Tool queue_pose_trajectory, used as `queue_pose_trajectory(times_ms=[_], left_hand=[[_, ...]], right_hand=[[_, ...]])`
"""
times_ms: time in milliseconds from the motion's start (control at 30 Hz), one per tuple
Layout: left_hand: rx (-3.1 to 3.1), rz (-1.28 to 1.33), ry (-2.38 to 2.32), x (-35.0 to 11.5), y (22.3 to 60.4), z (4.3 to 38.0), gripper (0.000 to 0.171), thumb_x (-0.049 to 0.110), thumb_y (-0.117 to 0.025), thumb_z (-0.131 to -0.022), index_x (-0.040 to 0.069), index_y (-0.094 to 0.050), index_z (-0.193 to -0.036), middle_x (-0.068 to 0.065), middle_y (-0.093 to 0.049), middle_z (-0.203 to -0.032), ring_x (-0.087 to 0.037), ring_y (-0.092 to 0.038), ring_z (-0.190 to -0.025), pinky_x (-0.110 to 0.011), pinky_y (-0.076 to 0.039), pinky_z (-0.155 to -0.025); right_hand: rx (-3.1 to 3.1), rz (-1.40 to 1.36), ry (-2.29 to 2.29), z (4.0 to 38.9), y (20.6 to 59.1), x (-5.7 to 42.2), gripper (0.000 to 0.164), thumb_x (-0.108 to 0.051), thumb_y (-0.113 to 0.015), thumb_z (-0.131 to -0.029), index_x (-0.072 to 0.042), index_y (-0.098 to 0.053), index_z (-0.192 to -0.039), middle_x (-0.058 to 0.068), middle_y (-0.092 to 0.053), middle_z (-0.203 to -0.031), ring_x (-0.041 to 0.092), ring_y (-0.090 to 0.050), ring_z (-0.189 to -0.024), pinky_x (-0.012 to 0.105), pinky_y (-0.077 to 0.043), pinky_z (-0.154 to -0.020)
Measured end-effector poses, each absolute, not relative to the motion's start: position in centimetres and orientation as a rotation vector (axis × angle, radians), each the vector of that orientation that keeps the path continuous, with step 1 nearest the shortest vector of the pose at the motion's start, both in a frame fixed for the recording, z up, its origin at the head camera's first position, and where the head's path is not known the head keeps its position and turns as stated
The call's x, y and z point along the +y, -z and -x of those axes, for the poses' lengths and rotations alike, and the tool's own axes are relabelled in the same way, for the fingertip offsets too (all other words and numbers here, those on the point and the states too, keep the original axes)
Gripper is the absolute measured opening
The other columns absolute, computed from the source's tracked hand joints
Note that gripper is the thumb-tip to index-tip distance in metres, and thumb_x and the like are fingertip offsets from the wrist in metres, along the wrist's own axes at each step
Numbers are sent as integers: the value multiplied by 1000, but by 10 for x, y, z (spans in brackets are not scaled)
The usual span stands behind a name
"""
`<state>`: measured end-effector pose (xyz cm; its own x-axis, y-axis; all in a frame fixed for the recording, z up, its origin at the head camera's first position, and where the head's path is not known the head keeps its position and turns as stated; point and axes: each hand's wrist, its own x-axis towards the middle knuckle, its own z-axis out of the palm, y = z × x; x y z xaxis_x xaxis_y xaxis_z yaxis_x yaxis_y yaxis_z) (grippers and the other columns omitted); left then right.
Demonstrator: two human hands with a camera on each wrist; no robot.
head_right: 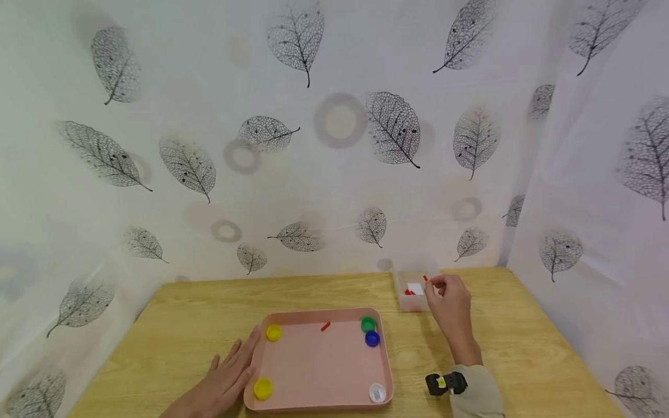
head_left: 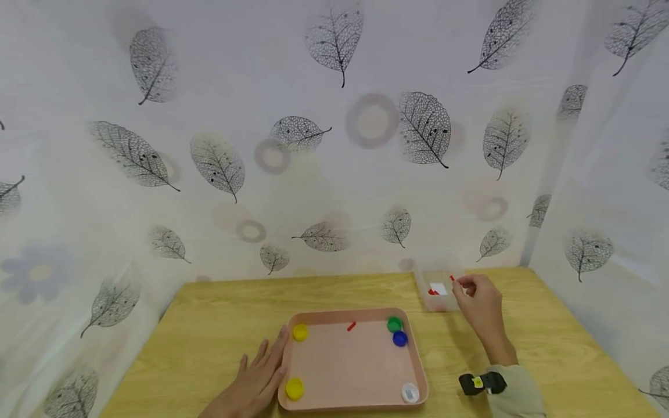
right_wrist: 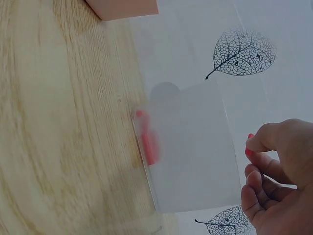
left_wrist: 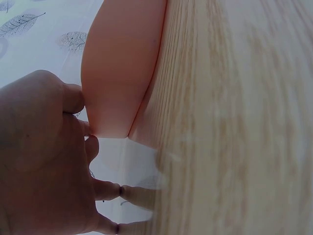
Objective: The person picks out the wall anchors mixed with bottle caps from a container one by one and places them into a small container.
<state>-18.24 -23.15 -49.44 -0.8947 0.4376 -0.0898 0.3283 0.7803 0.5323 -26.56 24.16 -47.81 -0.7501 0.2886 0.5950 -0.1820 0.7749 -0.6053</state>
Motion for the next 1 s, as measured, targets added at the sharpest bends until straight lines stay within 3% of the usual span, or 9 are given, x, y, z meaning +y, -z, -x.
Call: queue_pose_trajectory(times_ms=[600, 1000], left_hand=[[2763, -586, -775, -232, 496, 182, 59, 44, -26, -103, 32, 5, -152, 5, -1, -158, -48, -10, -138, -81, 3, -90], [2760, -578, -786, -230, 493, 180, 59, 42, -27, -103, 32, 4, -152, 6, -1, -158, -47, -10, -138, -80, 2, -91]], right_hand=[[-2288, 52, -838, 266, 478, 242, 10, -8, -69, -82, 0, -65, -78, 12, -58, -74, 21, -48, -65, 34, -37, -61], [-2295, 43, -830, 262, 475, 243, 10, -9, -69, -83, 0, -66, -80, 13, -61, -75, 19, -49, -64, 30, -39, -58]])
